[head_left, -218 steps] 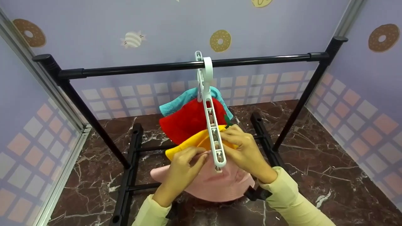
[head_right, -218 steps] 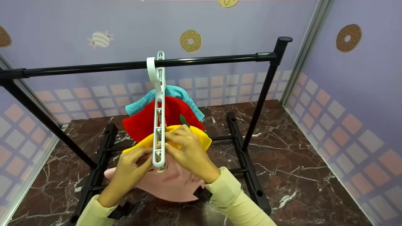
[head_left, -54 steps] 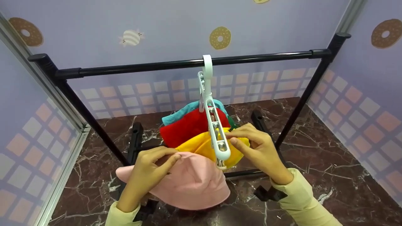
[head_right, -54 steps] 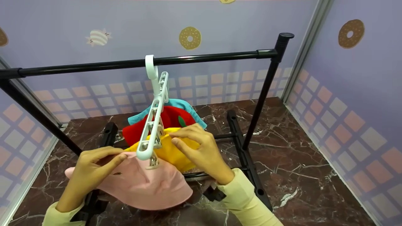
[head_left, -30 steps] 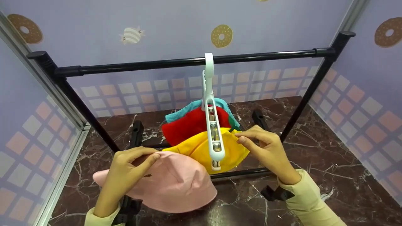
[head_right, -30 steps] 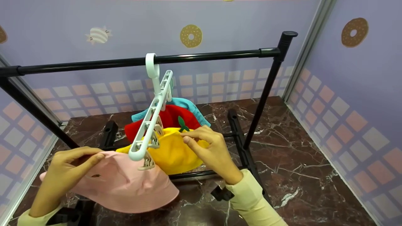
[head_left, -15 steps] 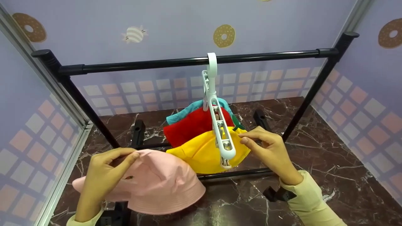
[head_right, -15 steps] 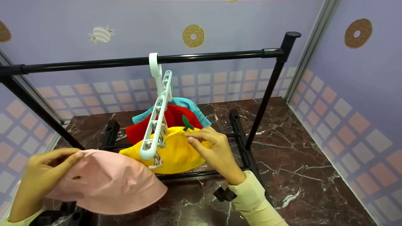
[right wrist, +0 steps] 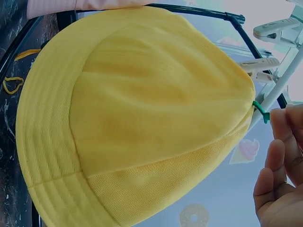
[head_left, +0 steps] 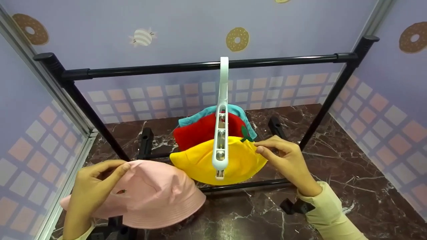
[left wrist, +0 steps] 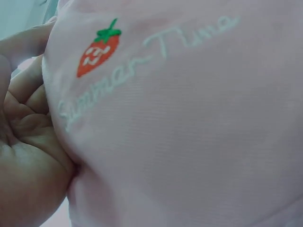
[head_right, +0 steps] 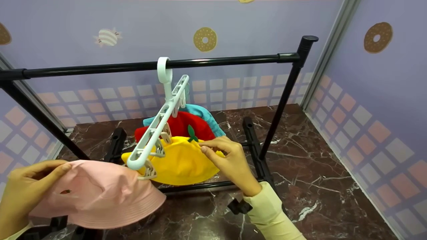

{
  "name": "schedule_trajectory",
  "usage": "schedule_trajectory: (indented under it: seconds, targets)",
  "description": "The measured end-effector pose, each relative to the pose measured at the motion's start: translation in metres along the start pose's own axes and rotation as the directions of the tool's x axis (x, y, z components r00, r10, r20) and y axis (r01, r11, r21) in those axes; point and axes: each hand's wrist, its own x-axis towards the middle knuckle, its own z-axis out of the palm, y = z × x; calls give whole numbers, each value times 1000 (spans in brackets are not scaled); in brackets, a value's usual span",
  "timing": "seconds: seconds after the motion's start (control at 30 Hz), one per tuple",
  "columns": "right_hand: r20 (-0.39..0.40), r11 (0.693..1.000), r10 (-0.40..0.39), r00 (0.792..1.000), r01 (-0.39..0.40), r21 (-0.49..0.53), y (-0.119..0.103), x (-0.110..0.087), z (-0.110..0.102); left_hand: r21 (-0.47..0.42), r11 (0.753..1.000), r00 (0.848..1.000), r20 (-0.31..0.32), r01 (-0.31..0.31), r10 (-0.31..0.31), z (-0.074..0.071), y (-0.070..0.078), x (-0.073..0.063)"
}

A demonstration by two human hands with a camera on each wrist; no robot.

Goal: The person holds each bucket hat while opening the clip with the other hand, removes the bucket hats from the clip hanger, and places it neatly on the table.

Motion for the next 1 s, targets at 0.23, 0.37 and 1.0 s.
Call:
schedule_trajectory:
  seconds: [0.23,0.37,1.0]
  targets:
    - [2,1000,-9,1000,9,30,2,-1,-2,39,988,988,-36,150,-149,-14,-1,-4]
    - [1,999,-10,1000,9,51,4,-2,-2,57,977,977,-62,207,-204,-21,-5,-7]
    - [-38,999,33,999,-34,-19,10,-5,-7,94,875,874,-169,475,-456,-55,-36,-18]
